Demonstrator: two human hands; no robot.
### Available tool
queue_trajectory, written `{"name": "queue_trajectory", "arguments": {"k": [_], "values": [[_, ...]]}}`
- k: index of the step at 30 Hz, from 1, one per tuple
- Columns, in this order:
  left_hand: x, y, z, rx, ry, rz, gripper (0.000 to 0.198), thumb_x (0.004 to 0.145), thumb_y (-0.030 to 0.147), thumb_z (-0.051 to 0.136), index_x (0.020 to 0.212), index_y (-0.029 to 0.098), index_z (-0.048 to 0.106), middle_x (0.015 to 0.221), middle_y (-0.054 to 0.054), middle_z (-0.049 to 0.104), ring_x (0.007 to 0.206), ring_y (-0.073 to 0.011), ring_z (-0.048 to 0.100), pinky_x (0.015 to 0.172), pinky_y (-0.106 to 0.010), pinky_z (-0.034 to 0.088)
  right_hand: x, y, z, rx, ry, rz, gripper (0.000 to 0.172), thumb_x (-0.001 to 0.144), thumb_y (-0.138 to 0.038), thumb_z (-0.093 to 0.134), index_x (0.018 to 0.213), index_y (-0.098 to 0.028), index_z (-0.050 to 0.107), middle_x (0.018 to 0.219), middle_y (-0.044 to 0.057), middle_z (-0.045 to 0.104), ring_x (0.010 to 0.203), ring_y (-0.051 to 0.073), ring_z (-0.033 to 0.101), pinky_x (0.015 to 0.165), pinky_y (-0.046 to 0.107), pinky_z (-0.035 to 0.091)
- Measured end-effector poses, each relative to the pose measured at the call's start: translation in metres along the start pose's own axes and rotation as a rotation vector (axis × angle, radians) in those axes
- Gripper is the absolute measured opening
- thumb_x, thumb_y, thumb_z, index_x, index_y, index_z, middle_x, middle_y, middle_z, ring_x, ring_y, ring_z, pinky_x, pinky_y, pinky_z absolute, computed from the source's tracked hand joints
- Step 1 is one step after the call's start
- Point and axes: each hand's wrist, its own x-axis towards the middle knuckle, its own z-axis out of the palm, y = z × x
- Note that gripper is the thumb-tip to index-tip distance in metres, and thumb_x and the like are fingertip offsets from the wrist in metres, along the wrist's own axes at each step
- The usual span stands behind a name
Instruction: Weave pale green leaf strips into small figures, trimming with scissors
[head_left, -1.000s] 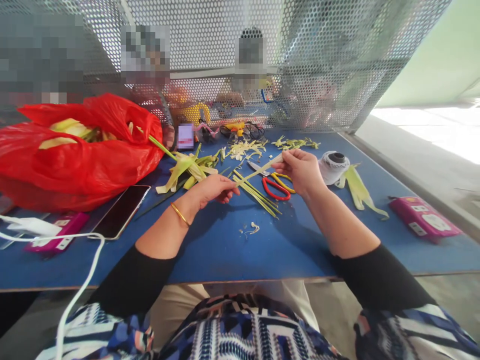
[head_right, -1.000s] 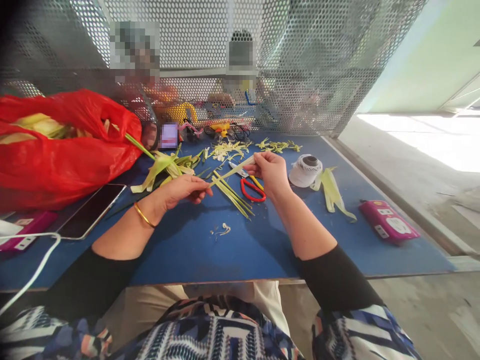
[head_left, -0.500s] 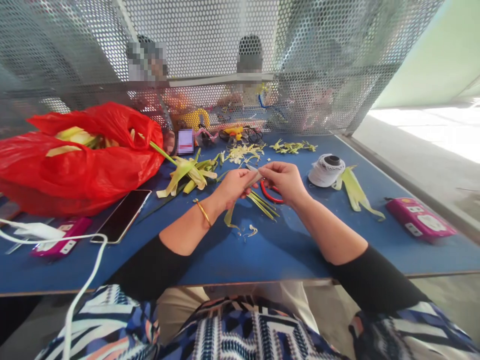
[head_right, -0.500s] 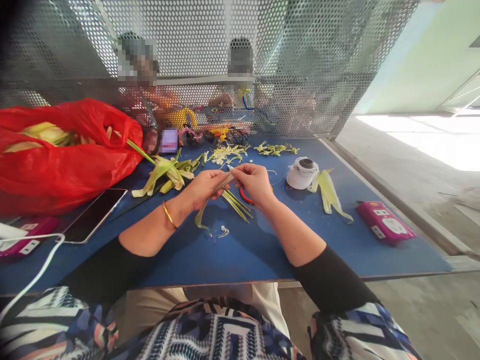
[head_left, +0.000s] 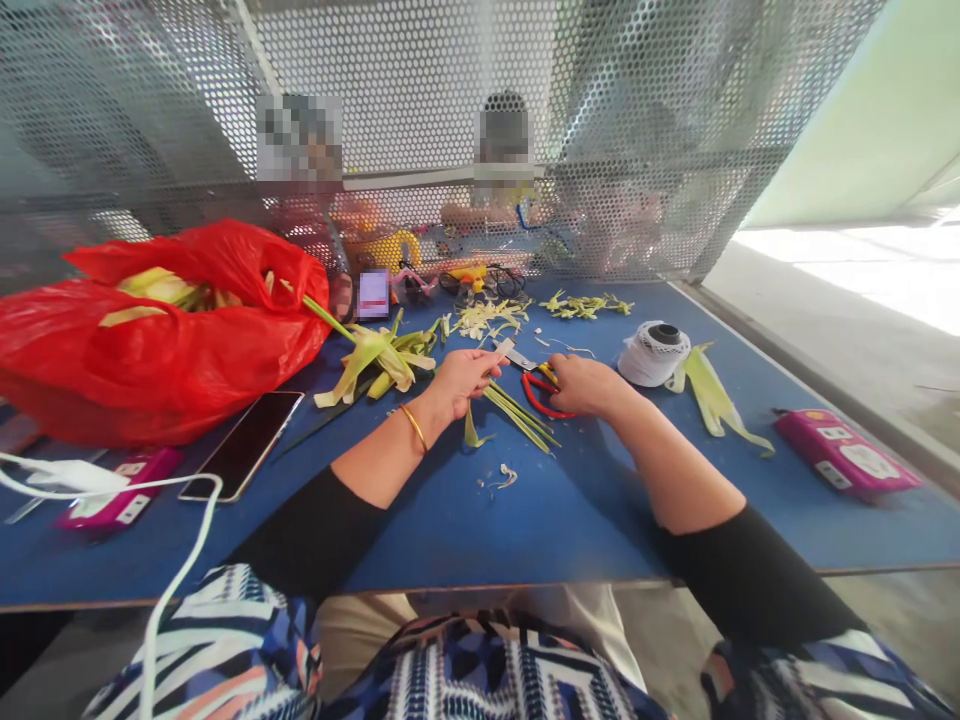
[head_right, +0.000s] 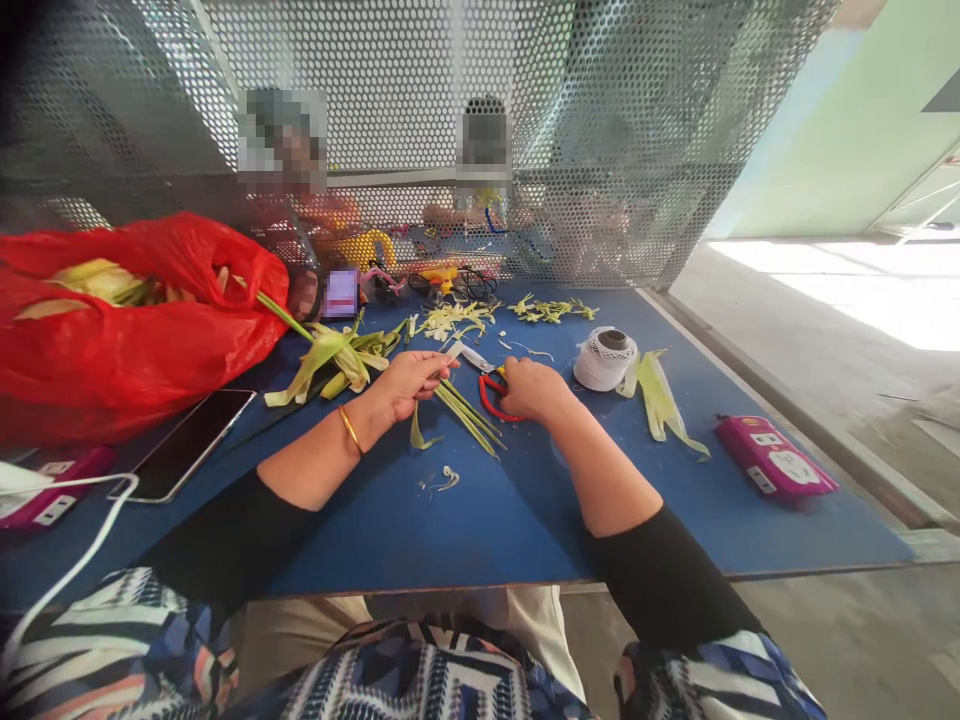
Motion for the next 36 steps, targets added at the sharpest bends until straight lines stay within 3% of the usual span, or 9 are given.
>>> {"name": "queue_trajectory", "arguments": {"k": [5,9,11,14,18,23,28,36], "values": [[0.007,0.001,-0.001,-0.051,0.078,-0.002,0.025,0.088,0.008,0.057,0.064,0.01,0.065,0.054,0.002,0.05,0.034,0.0007,0.029,0.036,-0.015,0.012,0.006,-0.004,0.007,0.003,-0.01,0.002,0.041,0.079,-0.018,0.058,0.118,-0.005,0.061,0.108,0.024,0.069,0.099,0.033,0.067,0.074,0.034,0.047],[0.014,0.003,-0.003,-0.084,0.162,0.044,0.022,0.086,0.01,0.06,0.064,0.01,0.064,0.053,0.004,0.048,0.035,0.0003,0.029,0.036,-0.015,0.014,0.012,0.003,0.008,0.103,0.014,-0.001,0.049,0.08,-0.022,0.059,0.127,-0.01,0.059,0.108,0.017,0.071,0.098,0.029,0.067,0.074,0.031,0.048],[0.017,0.003,-0.006,-0.084,0.196,0.081,0.021,0.085,0.011,0.062,0.064,0.01,0.064,0.052,0.004,0.048,0.035,0.0005,0.028,0.036,-0.015,0.015,0.014,0.005,0.009,0.338,0.06,0.007,0.053,0.078,-0.02,0.058,0.131,-0.015,0.058,0.103,0.01,0.072,0.089,0.023,0.067,0.07,0.028,0.047],[0.02,0.002,-0.012,-0.079,0.228,0.119,0.019,0.084,0.012,0.063,0.065,0.01,0.065,0.053,0.005,0.049,0.035,0.0005,0.027,0.036,-0.016,0.015,0.015,0.004,0.009,0.897,0.122,0.032,0.06,0.073,-0.017,0.061,0.133,-0.016,0.056,0.081,0.001,0.066,0.061,0.013,0.058,0.057,0.025,0.044],[0.022,0.002,-0.02,-0.09,0.247,0.129,0.019,0.084,0.011,0.062,0.066,0.01,0.065,0.052,0.005,0.049,0.034,0.0,0.025,0.036,-0.016,0.014,0.009,0.0,0.004,1.298,0.055,-0.01,0.062,0.065,-0.037,0.075,0.122,-0.017,0.06,0.064,-0.007,0.052,0.045,0.007,0.041,0.049,0.026,0.041],[0.024,0.004,-0.024,-0.091,0.273,0.129,0.023,0.085,0.01,0.059,0.062,0.011,0.063,0.049,0.005,0.047,0.034,-0.0009,0.024,0.037,-0.018,0.014,0.0,-0.004,-0.002,1.208,-0.021,-0.151,0.059,0.057,-0.054,0.077,0.103,-0.02,0.061,0.066,-0.007,0.05,0.061,0.011,0.049,0.06,0.027,0.042],[0.022,0.003,-0.022,-0.069,0.264,0.125,0.021,0.083,0.011,0.061,0.063,0.011,0.066,0.048,0.005,0.047,0.034,-0.0013,0.025,0.038,-0.019,0.013,-0.001,-0.01,0.0,1.008,0.04,-0.177,0.057,0.062,-0.061,0.071,0.099,-0.017,0.065,0.059,-0.008,0.044,0.057,0.011,0.041,0.056,0.027,0.032],[0.02,0.0,-0.019,-0.038,0.238,0.105,0.023,0.081,0.01,0.062,0.058,0.011,0.062,0.047,0.005,0.047,0.035,-0.0013,0.025,0.038,-0.018,0.014,-0.001,-0.014,0.004,0.962,0.074,-0.147,0.062,0.063,-0.067,0.067,0.095,-0.015,0.07,0.057,-0.007,0.045,0.053,0.009,0.037,0.053,0.026,0.028]]}}
